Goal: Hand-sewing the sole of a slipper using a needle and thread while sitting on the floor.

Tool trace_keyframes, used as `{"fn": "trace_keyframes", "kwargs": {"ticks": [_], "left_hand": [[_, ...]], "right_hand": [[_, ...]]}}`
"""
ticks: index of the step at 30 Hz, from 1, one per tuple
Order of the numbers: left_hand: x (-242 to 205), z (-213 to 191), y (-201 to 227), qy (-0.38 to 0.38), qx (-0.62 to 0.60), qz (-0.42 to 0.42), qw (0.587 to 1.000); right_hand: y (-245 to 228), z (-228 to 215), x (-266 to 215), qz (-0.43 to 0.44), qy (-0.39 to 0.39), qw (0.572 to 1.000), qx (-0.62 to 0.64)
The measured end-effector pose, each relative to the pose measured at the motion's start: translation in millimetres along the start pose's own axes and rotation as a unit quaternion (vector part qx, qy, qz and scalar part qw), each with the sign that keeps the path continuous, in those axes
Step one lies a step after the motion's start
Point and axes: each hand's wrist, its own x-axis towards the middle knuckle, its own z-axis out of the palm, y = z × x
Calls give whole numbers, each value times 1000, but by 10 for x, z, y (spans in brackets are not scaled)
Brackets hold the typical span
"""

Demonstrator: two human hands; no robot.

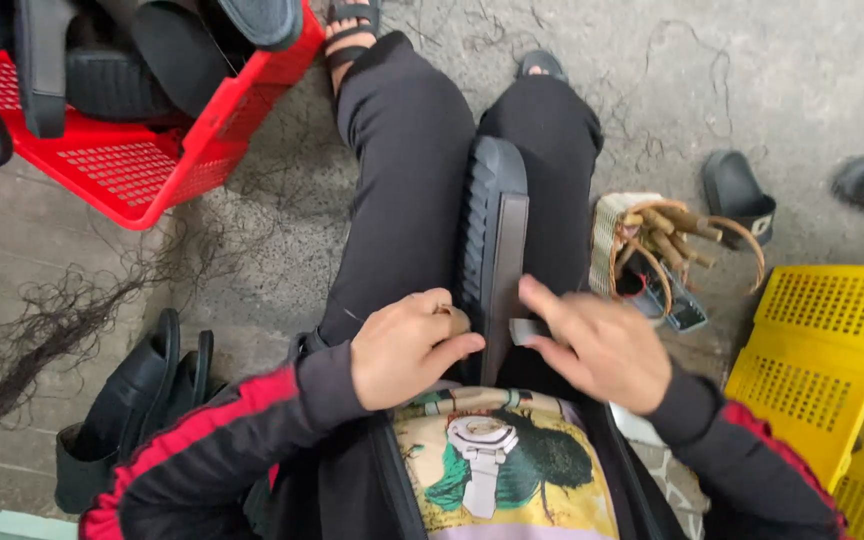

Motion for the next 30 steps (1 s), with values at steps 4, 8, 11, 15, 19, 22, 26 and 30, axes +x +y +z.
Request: {"fn": "trace_keyframes", "kwargs": {"ticks": [4,8,11,15,19,22,26,30], "left_hand": [[320,-381,36,-9,-480,57,875],[961,-725,27,78,-529,-63,842],[1115,-347,-399,105,-676,-82,725],[872,-1069,-553,90,-322,-14,942],[505,-666,-463,233,71,20,970],[320,-245,-160,157,-53,57,985],[299,-32,-124,117,-99,121,981],[371,122,-223,129,-114,147,974]], "right_hand": [[-120,26,-45,127,59,947,288],[-52,77,189,121,99,903,399],[-28,110,275,91,110,928,345],[-26,31,200,34,89,983,157],[-58,-15,193,-34,89,994,-55],[-61,-16,165,-39,84,991,-93],[-76,-31,155,-33,76,985,-149],[-47,111,189,-73,62,982,-162]]}}
